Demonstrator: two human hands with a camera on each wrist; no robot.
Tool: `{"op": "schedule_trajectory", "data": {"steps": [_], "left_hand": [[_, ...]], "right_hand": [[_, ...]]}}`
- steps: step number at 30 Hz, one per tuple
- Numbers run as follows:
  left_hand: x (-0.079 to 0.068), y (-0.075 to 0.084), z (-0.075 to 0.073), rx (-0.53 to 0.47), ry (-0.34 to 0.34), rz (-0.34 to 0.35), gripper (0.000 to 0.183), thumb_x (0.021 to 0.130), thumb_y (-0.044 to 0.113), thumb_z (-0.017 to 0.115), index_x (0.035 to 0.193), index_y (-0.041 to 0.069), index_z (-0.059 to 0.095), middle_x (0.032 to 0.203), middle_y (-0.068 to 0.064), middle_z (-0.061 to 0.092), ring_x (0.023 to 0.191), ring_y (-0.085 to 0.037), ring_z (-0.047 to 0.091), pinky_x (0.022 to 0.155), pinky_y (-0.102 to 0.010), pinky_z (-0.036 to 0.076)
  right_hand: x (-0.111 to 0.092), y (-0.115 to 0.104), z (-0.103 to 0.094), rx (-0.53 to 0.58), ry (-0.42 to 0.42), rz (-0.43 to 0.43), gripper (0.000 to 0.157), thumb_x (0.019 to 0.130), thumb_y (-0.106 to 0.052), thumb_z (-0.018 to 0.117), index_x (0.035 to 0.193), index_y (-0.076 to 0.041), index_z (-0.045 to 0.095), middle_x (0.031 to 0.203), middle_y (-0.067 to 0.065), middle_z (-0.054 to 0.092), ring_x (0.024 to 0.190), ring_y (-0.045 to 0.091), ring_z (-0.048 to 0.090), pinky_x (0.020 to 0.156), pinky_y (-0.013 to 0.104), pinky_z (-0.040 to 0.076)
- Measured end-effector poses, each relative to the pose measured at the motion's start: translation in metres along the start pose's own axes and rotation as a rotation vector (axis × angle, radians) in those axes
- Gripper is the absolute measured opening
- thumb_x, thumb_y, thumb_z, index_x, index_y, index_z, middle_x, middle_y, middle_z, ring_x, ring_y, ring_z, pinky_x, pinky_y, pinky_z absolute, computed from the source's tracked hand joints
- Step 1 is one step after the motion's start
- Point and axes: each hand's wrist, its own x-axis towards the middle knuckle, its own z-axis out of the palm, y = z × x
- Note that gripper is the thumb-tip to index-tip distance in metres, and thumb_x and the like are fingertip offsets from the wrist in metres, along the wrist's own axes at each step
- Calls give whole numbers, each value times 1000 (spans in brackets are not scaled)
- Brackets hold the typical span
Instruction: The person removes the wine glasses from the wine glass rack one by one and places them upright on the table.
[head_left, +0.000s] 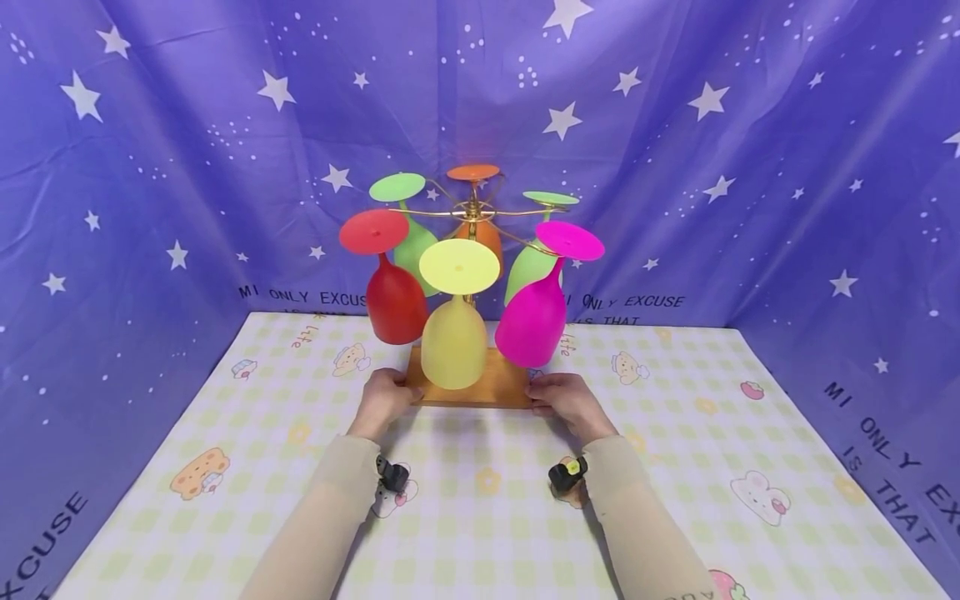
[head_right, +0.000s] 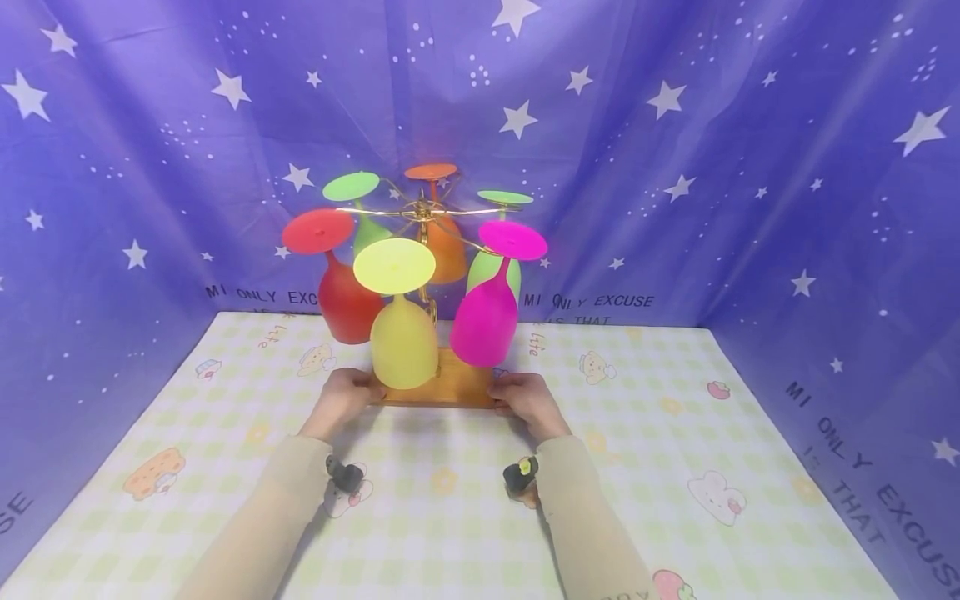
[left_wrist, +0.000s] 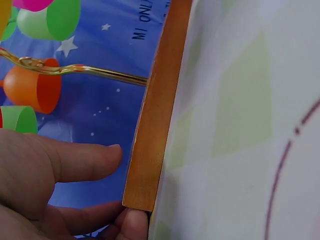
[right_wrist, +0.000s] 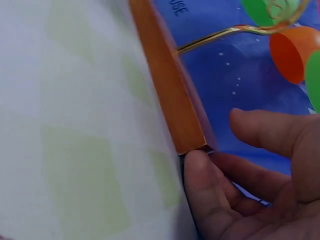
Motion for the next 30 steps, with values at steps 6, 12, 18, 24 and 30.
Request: {"op": "schedule_trajectory", "data": {"steps": [6, 12, 18, 24, 30], "left_hand": [[1, -1, 1, 6, 14, 10, 38, 78, 6, 71, 111, -9, 62, 108, -21, 64, 99, -32, 57, 89, -44, 46], [2, -3, 1, 28, 24, 33, 36, 77, 5, 71, 109, -9, 63, 104, -20, 65, 97, -32, 58, 88, -44, 47], [1, -5, 0, 18, 21, 39, 35, 76, 4, 70, 108, -8, 64, 103, -19, 66, 95, -31, 58, 87, -43, 47], [2, -7, 1, 14, 22, 46, 34, 77, 4, 70, 108, -9, 63, 103, -20, 65, 96, -31, 58, 87, -43, 47], [3, -6, 1, 23, 25, 46, 35, 76, 4, 70, 108, -8, 63, 102, -19, 65, 94, -31, 58, 85, -43, 47]], "right_hand": [[1, 3, 0, 9, 0, 15, 29, 82, 3, 67, 110, 11, 63, 95, 14, 68, 74, 18, 66, 70, 31, 56], [1, 3, 1, -9, 24, 16, 26, 83, 2, 67, 107, 10, 65, 91, 13, 67, 70, 16, 65, 68, 30, 56], [0, 4, 3, -58, 37, -34, 27, 80, 7, 66, 106, 11, 65, 89, 13, 67, 68, 15, 64, 66, 30, 56], [0, 5, 4, -86, 39, -47, 26, 78, 8, 65, 105, 10, 65, 86, 13, 67, 66, 15, 63, 65, 30, 56], [0, 4, 3, -50, 32, -23, 25, 83, 4, 65, 107, 10, 64, 90, 14, 66, 67, 16, 64, 67, 31, 56]]}}
